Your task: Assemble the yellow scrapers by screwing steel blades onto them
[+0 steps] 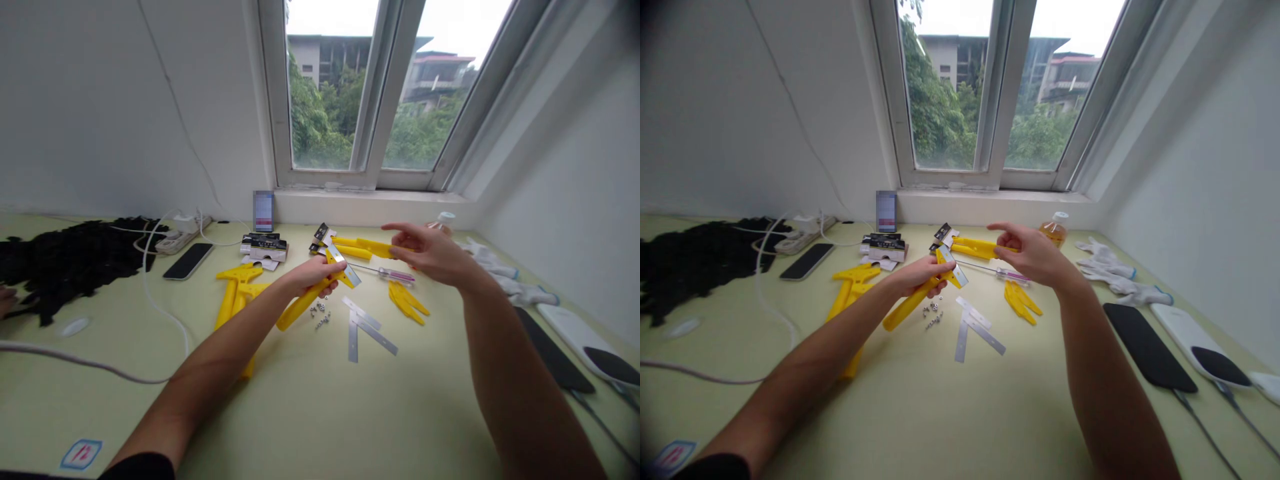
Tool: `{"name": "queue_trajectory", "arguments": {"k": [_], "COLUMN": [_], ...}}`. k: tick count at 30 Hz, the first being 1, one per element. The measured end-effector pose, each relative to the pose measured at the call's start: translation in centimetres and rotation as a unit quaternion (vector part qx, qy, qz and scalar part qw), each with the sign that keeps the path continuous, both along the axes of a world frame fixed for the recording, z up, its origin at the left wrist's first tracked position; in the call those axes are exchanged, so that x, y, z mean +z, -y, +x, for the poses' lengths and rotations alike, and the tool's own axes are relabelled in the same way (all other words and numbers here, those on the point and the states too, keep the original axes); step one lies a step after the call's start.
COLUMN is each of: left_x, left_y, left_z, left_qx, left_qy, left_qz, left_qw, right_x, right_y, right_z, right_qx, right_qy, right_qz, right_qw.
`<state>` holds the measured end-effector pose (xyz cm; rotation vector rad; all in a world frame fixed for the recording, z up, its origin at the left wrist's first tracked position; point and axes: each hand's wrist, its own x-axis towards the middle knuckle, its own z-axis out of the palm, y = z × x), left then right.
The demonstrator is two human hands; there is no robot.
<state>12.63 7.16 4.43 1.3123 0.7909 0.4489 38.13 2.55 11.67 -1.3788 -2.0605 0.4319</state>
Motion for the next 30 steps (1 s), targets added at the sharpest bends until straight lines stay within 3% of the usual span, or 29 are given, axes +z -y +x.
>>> {"name": "queue_trajectory", "arguments": {"k": [4, 23, 30], "left_x": [-0.4, -0.9, -0.3], "left_y": [-0.1, -0.3, -0.2], "left_z": [0.0, 0.1, 0.1], "left_qx": [-0.013, -0.003, -0.016], "left_qy": [-0.003, -0.024, -0.003], "left_qz": [0.003, -0.007, -0.045], "left_qw": [1.0, 1.0, 0.999], "right_x": [-0.3, -1.9, -2.3], "right_y": [-0.3, -1.2, -1.4], "right_z": [-0.2, -2.1, -2.2], "right_qx": [-0.002, -0.02, -0.037], "right_qy": [0.052, 0.044, 0.043], "right_qz": [0.0, -0.038, -0.039], "right_qw": [0.999, 0.998, 0.998]}}
